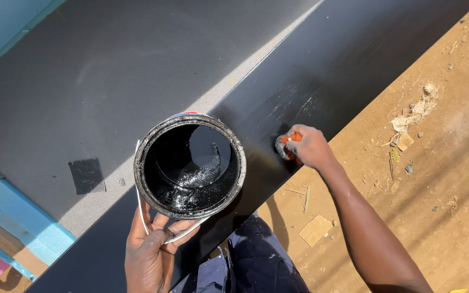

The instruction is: The person paints a long, dark-colored wooden plank with black paint using a sponge applicator. They repeatedly dip the sponge into a paint can held in their left hand and apply the paint in smooth strokes along the plank's surface.

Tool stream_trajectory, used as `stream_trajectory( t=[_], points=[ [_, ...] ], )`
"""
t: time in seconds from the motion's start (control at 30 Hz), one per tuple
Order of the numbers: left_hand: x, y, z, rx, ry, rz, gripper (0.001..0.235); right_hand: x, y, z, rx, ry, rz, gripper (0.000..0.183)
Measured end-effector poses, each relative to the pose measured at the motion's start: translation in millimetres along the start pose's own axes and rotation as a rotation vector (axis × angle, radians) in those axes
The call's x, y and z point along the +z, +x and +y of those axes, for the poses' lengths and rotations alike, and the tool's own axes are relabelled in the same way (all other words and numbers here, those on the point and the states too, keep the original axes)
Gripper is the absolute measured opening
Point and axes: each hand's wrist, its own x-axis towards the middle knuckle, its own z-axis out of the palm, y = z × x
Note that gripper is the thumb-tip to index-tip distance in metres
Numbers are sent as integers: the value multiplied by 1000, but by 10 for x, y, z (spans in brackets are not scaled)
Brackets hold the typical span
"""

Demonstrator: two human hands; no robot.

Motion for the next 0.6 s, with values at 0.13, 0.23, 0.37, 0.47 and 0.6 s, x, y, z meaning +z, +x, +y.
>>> stream_trajectory(
  t=[0.13, 0.23, 0.37, 0.47, 0.6],
  points=[
    [-342, 162, -163, 169, -94, -170, 93, 219, -112, 0, 1, -81, -64, 20],
    [-242, -36, 81, 75, -3, 9, 97, 64, 212, -47, -137, -124, 124, 12],
    [-580, -28, 34, 136, -36, 14, 94, -194, 825, -168, -398, -162, 426, 12],
    [-808, -74, 37, 172, -61, 44, 94, -202, 1013, -323, -390, -122, 438, 11],
    [-1112, -191, 87, 217, -106, 85, 99, 306, 803, -468, -359, -138, 318, 5]
  ],
)
